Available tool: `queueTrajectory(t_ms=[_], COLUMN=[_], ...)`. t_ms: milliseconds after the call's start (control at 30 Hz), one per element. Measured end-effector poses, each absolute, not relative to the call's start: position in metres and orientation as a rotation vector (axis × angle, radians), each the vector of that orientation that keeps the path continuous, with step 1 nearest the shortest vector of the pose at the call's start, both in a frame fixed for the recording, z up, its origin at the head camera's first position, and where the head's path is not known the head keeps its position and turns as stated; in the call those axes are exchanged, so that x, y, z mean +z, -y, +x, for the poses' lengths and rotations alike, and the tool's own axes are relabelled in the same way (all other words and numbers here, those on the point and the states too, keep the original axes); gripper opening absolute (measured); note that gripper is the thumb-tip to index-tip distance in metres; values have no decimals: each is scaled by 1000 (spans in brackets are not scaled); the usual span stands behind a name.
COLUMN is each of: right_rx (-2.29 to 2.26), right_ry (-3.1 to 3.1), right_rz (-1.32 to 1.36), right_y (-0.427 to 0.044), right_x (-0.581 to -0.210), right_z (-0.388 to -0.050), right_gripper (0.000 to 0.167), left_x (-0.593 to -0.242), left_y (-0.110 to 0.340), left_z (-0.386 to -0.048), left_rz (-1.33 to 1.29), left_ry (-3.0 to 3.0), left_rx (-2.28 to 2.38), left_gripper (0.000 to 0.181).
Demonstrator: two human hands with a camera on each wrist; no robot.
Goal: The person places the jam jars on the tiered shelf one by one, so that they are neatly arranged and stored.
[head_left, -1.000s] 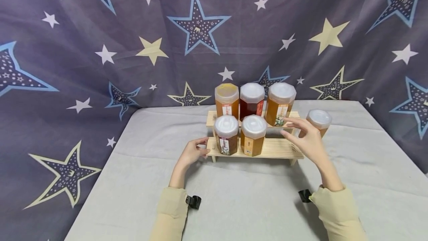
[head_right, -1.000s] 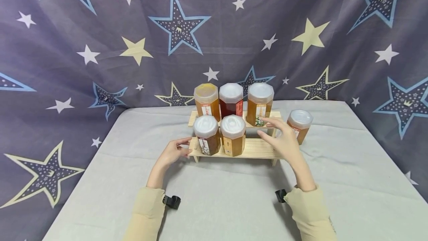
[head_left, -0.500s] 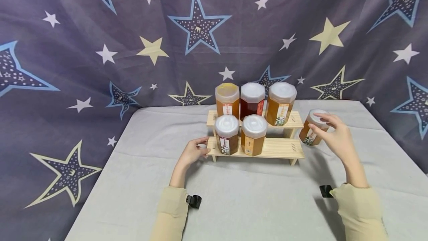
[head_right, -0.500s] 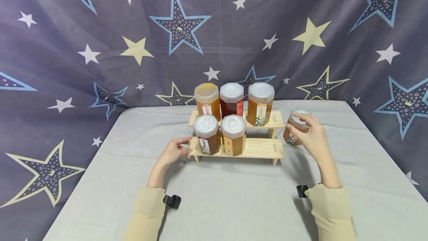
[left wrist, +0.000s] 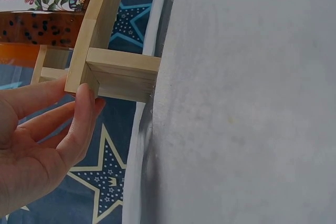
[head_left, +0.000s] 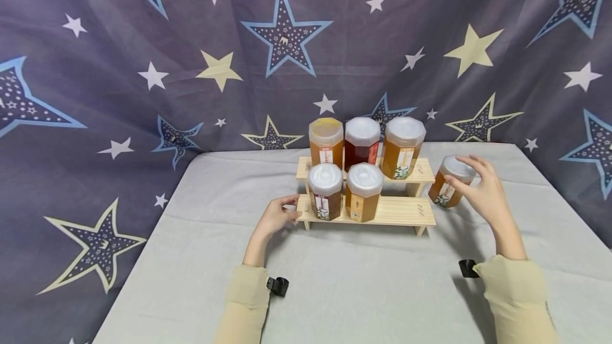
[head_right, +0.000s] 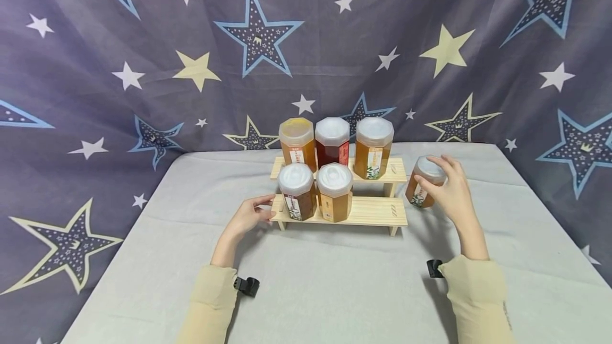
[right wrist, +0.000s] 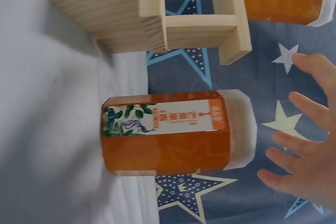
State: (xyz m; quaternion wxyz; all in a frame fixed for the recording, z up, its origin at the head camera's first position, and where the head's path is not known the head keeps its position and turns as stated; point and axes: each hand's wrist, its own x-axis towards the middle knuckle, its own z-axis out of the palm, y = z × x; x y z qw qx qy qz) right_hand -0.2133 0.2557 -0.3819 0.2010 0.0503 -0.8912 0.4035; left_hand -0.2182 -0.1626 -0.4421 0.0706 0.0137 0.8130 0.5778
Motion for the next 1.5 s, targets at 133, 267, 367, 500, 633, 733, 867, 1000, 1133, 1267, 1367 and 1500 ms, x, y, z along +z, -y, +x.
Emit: queueTrajectory(t_ms=[133, 267, 367, 500, 633, 733, 867, 1000, 1133, 1267, 1367, 1500], right_rx=[1134, 1131, 1160, 1217, 1257, 1272, 1279, 1274, 1270, 1258, 1237, 1213], right_ry=[2517, 2530, 2523, 2502, 2520, 2530, 2512, 2484, 2452, 2431, 2426, 2408], right_rz=[136, 141, 122, 81, 50, 28, 9, 0, -20, -58, -94, -144], right_y=[-259, -261, -263, -266, -268, -269, -270, -268, -265, -262, -260, -258], right_x=[-386, -389, -392, -398, -403, -405, -407, -410, -411, -414, -418, -422], right_z=[-217, -221, -224, -229, -233, -235, -237, -239, -241, -244, -244, -244], right_gripper=[55, 56, 57, 59, 62, 64, 63, 61, 59, 56, 54, 52], left_x=[-441, -442, -441, -440, -441, -441, -441, -441, -442, -440, -433, -417], left_y=[163, 164, 163, 164, 164, 163, 163, 163, 163, 163, 162, 158], left_z=[-217, -216, -217, -218, -218, -218, -217, -218, -219, -218, -215, -206], left_rz=[52, 71, 66, 71, 71, 73, 80, 75, 53, 44, 62, 71], left_ry=[-2460, -2477, -2483, -2482, -2484, -2490, -2479, -2469, -2465, -2458, -2447, -2448], left_rx=[1717, 1709, 1710, 1711, 1714, 1713, 1720, 1722, 1724, 1724, 1732, 1718], left_gripper=[50, 49, 49, 49, 49, 48, 50, 50, 50, 51, 50, 48])
